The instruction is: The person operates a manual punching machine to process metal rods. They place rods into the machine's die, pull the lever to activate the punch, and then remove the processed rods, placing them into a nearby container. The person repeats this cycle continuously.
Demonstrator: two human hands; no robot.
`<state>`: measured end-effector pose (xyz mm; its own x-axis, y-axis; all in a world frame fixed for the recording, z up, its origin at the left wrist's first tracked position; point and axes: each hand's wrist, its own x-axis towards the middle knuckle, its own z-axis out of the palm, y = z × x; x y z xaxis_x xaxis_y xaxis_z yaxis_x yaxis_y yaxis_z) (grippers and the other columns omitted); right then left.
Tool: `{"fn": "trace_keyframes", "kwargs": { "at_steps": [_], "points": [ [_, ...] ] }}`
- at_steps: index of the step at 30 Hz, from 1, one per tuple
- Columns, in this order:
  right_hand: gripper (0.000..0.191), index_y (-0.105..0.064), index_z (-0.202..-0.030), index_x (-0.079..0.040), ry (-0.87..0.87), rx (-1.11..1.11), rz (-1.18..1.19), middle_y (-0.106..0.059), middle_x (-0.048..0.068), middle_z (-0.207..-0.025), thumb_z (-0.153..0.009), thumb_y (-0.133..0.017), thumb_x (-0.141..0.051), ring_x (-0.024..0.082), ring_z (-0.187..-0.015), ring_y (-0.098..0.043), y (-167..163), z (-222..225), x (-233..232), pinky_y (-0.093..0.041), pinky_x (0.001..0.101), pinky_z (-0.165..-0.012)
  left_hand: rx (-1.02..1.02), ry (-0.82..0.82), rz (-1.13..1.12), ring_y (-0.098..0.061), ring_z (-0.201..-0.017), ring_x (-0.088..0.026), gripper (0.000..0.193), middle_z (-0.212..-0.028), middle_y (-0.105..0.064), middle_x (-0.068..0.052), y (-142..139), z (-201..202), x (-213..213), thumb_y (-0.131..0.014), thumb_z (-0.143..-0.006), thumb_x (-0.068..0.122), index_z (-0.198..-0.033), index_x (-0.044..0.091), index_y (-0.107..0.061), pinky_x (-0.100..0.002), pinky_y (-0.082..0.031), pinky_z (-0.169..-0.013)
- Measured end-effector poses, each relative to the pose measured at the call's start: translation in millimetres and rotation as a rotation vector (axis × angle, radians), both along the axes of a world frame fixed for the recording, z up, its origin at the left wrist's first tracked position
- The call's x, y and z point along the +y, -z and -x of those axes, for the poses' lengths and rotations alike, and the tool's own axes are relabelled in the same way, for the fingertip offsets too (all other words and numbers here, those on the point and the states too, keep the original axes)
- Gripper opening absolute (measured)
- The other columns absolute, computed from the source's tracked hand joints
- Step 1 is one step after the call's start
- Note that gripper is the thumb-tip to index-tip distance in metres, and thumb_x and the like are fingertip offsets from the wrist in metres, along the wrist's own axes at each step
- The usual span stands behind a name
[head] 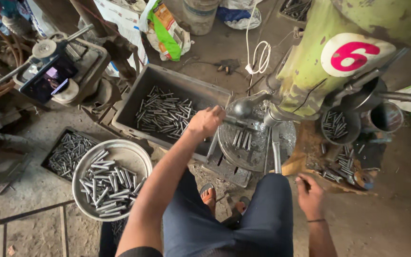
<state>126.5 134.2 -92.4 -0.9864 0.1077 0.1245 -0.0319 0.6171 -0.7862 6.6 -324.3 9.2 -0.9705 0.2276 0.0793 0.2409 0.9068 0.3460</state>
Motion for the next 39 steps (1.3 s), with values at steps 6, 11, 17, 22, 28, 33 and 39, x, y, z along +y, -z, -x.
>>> {"fn": "trace_keyframes", "kwargs": {
  "at_steps": [6,11,17,22,28,33,39],
  "points": [
    [0.027,-0.076,-0.115,-0.006,-0.024,0.026,-0.097,-0.075,0.008,-0.087,-0.097,-0.073,-0.026,0.013,-0.076,-0.068,5,1,-8,-0.055,0.0306,-0.075,0.203,0.052,0.075,-0.068,-0.096,-0.036,0.042,-0.109,-0.064,-0.014,6,-10,-24,-0.063,-0.084,0.014,-0.126,0.009,-0.061,-0.046,-0.058,-0.076],
    [0.027,-0.074,-0.116,-0.004,-0.009,0.025,0.032,-0.075,0.009,-0.095,-0.1,-0.071,-0.025,0.014,-0.083,-0.067,6,-13,24,-0.054,0.0307,-0.079,0.037,-0.102,0.059,-0.068,-0.104,-0.034,0.028,-0.115,-0.065,-0.012,1,-7,-26,-0.062,-0.094,0.022,-0.121,0.012,-0.061,-0.046,-0.057,-0.087],
    [0.026,-0.073,-0.117,-0.003,-0.034,0.108,-0.037,-0.073,0.007,-0.098,-0.1,-0.071,-0.022,0.01,-0.09,-0.068,2,3,17,-0.053,0.0288,-0.083,0.148,0.063,0.053,-0.067,-0.106,-0.035,0.04,-0.118,-0.066,-0.012,26,6,8,-0.06,-0.088,0.016,-0.128,0.013,-0.062,-0.046,-0.057,-0.084],
    [0.025,-0.073,-0.118,-0.005,0.007,0.068,0.047,-0.072,0.005,-0.095,-0.101,-0.071,-0.023,0.01,-0.083,-0.063,-2,-2,34,-0.052,0.0279,-0.078,0.179,-0.053,0.083,-0.067,-0.108,-0.034,0.033,-0.12,-0.066,-0.012,26,-7,-55,-0.058,-0.093,0.013,-0.125,0.011,-0.066,-0.045,-0.057,-0.088],
    [0.026,-0.073,-0.119,-0.005,0.108,-0.017,0.089,-0.072,0.006,-0.095,-0.101,-0.071,-0.023,0.012,-0.082,-0.064,-1,-15,62,-0.053,0.0292,-0.077,-0.166,-0.221,-0.339,-0.064,-0.109,-0.037,0.047,-0.128,-0.064,-0.011,17,1,-15,-0.069,-0.083,0.018,-0.13,0.015,-0.067,-0.045,-0.052,-0.087],
    [0.026,-0.073,-0.117,-0.004,-0.01,0.132,-0.008,-0.075,0.007,-0.1,-0.101,-0.072,-0.025,0.013,-0.089,-0.068,4,7,35,-0.054,0.0304,-0.084,0.165,0.117,0.129,-0.068,-0.102,-0.035,0.027,-0.115,-0.066,-0.014,29,4,15,-0.061,-0.088,0.015,-0.113,0.005,-0.065,-0.046,-0.058,-0.081],
    [0.027,-0.074,-0.119,-0.004,0.135,-0.078,0.041,-0.073,0.01,-0.092,-0.101,-0.072,-0.025,0.015,-0.081,-0.066,0,-15,62,-0.054,0.0331,-0.076,0.16,-0.111,0.081,-0.069,-0.102,-0.036,0.022,-0.115,-0.068,-0.012,12,-14,-56,-0.059,-0.092,0.012,-0.113,0.01,-0.066,-0.047,-0.058,-0.082]
  ]
}}
